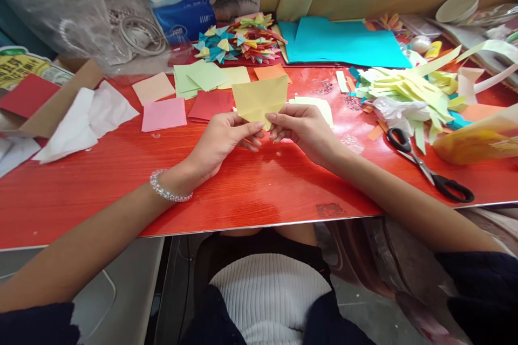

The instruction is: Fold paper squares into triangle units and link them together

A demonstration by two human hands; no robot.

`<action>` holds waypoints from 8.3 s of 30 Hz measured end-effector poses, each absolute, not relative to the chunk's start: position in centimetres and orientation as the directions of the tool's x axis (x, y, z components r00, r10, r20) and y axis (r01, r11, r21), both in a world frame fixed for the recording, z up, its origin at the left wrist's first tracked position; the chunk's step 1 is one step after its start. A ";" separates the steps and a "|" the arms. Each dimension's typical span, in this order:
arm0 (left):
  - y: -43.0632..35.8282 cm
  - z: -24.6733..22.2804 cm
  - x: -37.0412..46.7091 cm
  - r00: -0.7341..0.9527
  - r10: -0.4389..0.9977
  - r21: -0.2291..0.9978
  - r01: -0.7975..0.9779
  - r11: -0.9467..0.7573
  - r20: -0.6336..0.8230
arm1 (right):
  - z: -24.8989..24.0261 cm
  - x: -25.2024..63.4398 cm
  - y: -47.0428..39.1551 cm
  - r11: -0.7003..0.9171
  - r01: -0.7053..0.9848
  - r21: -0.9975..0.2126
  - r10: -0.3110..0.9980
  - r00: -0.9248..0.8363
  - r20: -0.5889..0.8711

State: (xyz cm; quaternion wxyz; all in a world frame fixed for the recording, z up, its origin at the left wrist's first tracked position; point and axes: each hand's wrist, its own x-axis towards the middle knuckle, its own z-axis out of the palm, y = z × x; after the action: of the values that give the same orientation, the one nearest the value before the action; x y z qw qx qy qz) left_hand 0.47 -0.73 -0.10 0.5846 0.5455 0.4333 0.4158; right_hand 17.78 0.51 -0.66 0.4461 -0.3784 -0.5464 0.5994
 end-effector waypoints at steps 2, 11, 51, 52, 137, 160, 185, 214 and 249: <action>-0.7 -0.3 0.5 0.265 0.962 0.997 -0.019 0.068 -0.061 | -0.7 17.7 0.4 -0.004 -0.129 -0.992 0.944 -0.328 0.038; -0.6 -0.7 0.5 0.276 0.959 0.997 -0.029 0.078 -0.067 | -1.0 17.5 0.4 -0.007 -0.141 -0.990 0.919 -0.391 0.049; 0.2 -0.4 -0.2 0.201 0.971 0.967 0.191 -0.170 0.131 | -0.6 17.9 0.4 0.166 0.075 -0.983 0.951 -0.275 0.139; 0.1 -0.3 -0.1 0.203 0.971 0.969 0.187 -0.163 0.125 | -0.6 17.9 0.4 0.181 0.091 -0.979 0.952 -0.266 0.152; 0.7 -0.8 -0.9 0.370 0.908 0.827 0.435 -0.357 0.198 | -0.4 19.2 1.6 -0.242 0.188 -0.952 0.751 -0.585 -0.307; 1.2 -0.3 -0.9 0.490 0.870 0.927 0.345 -0.145 -0.047 | -0.6 18.9 1.1 0.062 0.425 -0.903 0.835 -0.517 -0.186; 1.0 0.4 -0.9 0.439 0.895 0.922 0.372 -0.105 -0.075 | -0.4 18.2 0.9 0.144 0.459 -0.877 0.879 -0.466 -0.099; 1.0 -0.6 -0.7 0.275 0.955 0.915 0.345 -0.208 0.114 | -0.2 18.0 0.4 0.096 0.347 -0.933 0.827 -0.549 -0.120; 0.5 -0.2 -0.2 0.304 0.951 0.994 0.105 0.022 -0.053 | -0.7 18.5 1.7 -0.022 0.039 -0.999 0.934 -0.355 -0.035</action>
State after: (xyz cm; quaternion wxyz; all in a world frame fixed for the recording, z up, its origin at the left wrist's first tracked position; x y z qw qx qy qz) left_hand -0.21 0.50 -0.20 0.5550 0.5865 0.4504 0.3810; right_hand 18.53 1.65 -0.66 0.3855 -0.4173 -0.5834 0.5804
